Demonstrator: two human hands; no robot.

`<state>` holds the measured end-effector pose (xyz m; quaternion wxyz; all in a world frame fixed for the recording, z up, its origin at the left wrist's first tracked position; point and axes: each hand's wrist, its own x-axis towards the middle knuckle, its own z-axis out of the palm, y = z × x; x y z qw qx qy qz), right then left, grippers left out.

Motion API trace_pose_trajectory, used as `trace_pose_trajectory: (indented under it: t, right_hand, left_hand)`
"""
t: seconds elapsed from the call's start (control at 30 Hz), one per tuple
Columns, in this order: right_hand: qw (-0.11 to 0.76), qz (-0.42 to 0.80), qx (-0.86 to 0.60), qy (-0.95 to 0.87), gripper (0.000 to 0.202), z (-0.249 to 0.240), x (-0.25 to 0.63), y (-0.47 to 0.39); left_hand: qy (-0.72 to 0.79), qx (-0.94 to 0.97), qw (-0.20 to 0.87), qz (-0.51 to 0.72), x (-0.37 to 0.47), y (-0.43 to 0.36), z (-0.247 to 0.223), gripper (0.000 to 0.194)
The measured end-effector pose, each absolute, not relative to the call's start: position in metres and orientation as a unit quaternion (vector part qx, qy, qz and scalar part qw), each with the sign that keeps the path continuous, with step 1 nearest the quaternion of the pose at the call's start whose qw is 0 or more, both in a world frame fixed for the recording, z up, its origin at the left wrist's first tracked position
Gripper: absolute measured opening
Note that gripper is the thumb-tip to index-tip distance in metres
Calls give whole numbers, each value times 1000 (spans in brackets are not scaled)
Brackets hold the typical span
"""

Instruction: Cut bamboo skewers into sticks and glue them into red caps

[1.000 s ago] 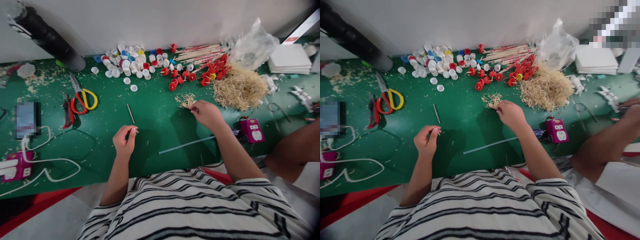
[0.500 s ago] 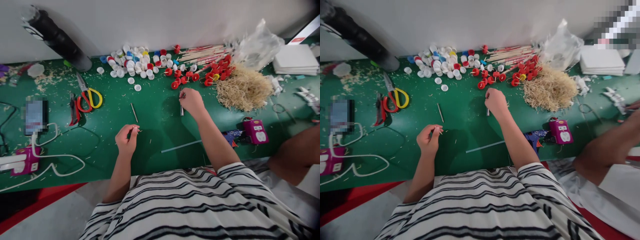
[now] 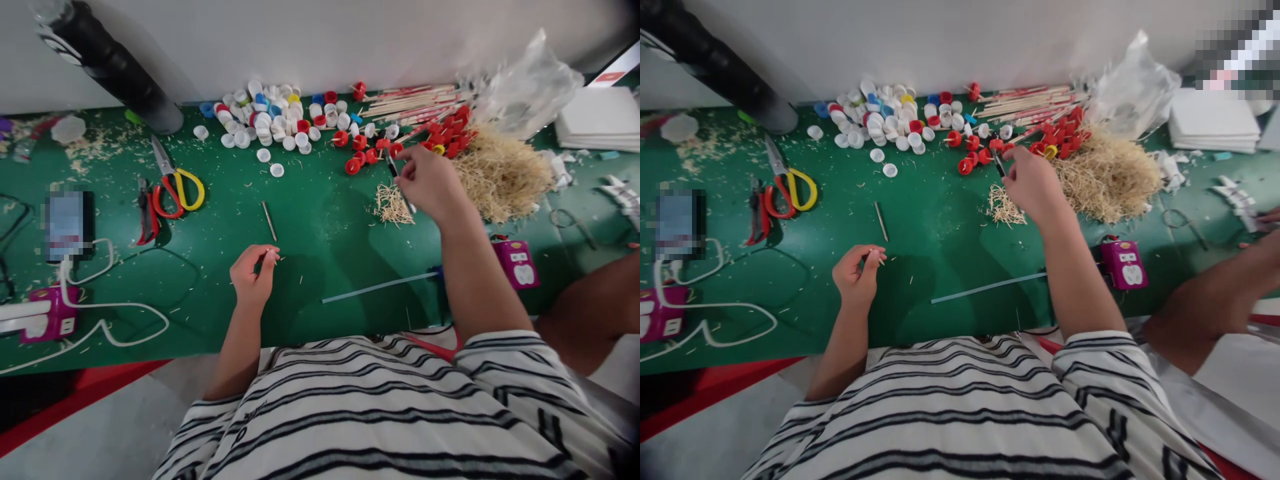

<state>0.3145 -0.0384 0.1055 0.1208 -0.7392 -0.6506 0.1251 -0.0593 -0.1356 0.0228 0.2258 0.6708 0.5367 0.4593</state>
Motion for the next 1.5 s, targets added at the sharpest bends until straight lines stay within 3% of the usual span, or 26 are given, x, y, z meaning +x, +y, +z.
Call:
trace_pose_trajectory:
  t: [0.23, 0.53, 0.73, 0.97, 1.13, 1.5]
  right_hand:
    - [-50, 41, -668, -741, 37, 81, 341, -13]
    - [-90, 24, -577, -812, 36, 65, 355, -8]
    - [-79, 49, -597, -797, 34, 69, 360, -31]
    - [62, 61, -718, -691, 34, 101, 312, -82]
    - [7, 192, -725, -662, 29, 77, 251, -100]
    - [42, 157, -817, -554, 31, 64, 302, -78]
  left_hand:
    - [538, 679, 225, 446, -56, -135, 24, 30]
    - [527, 679, 216, 463, -57, -139, 24, 26]
    - [520, 685, 229, 455, -55, -137, 24, 25]
    - [533, 685, 225, 443, -54, -137, 26, 30]
    - [502, 711, 212, 445, -53, -137, 25, 21]
    - [515, 701, 224, 439, -52, -138, 25, 27]
